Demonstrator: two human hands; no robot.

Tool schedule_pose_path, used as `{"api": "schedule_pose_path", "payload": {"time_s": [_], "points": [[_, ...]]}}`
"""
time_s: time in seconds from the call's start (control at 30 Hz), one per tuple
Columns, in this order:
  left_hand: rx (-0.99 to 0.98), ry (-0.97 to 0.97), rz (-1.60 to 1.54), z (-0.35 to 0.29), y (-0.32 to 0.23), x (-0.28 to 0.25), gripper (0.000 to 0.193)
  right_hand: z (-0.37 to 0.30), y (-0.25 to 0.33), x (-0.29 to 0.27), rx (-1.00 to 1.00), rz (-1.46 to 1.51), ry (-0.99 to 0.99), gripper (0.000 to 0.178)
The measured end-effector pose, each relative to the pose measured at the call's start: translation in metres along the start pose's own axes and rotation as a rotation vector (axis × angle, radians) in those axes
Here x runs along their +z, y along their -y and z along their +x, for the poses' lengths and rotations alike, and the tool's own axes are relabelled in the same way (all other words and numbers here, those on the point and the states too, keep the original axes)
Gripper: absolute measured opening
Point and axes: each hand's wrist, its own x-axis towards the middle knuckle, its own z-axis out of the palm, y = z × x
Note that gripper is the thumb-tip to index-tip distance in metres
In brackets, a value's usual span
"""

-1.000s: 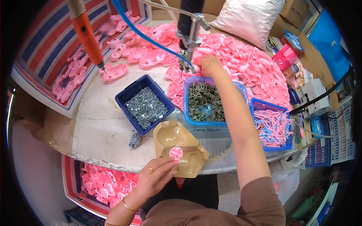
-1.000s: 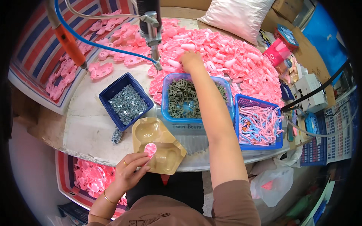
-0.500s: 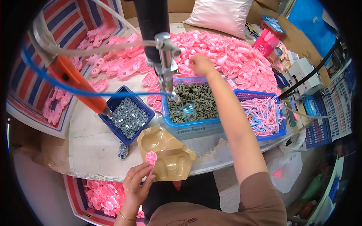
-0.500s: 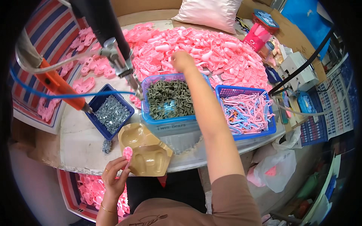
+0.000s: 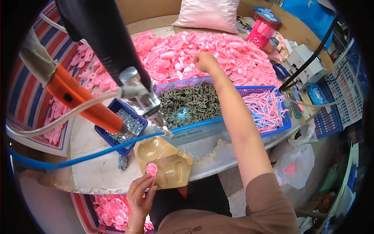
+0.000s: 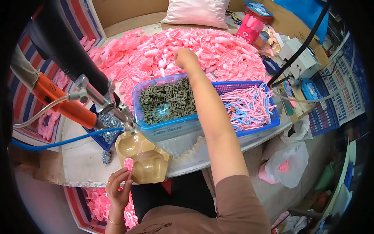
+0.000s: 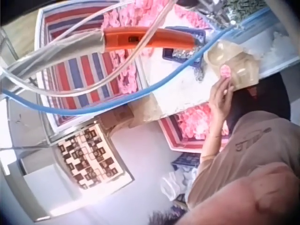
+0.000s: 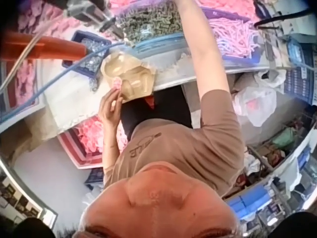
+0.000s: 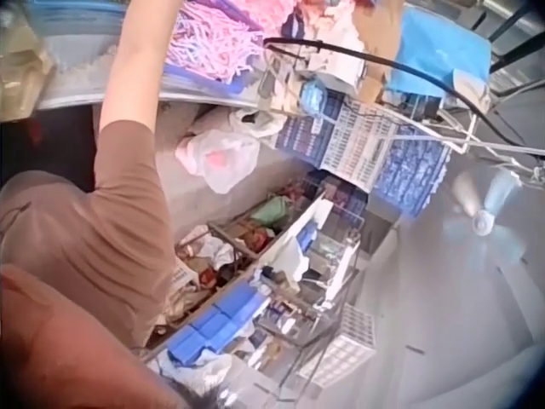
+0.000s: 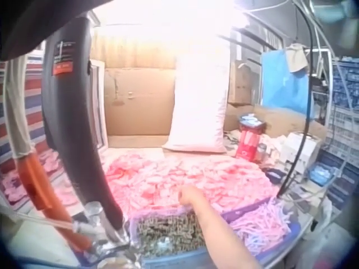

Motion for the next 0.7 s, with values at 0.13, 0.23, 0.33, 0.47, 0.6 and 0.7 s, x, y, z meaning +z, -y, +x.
{"api": "schedule_pose_path", "payload": {"time_s": [0.13, 0.23, 0.33, 0.47, 0.6, 0.7], "points": [[0.015, 0.002, 0.015, 0.002, -0.002, 0.001, 0.024, 0.003, 0.011, 0.015, 0.020, 0.133, -0.131, 0.015], [0.005, 0.003, 0.014, 0.004, -0.004, 0.002, 0.024, 0.008, 0.023, 0.036, 0.087, 0.068, -0.187, 0.016], [0.007, 0.001, 0.035, 0.005, -0.005, 0.000, 0.024, 0.008, 0.035, 0.046, 0.084, 0.052, -0.217, 0.014], [-0.005, -0.004, 0.038, 0.003, -0.004, -0.002, 0.024, 0.015, 0.046, 0.046, 0.114, 0.104, -0.348, 0.025], [-0.027, -0.004, 0.020, -0.001, -0.002, 0.000, 0.024, 0.017, 0.060, 0.047, -0.079, 0.010, -0.403, 0.028], [0.014, 0.013, 0.015, 0.002, 0.001, 0.004, 0.031, 0.026, 0.047, 0.059, -0.197, -0.201, -0.410, 0.025]]}}
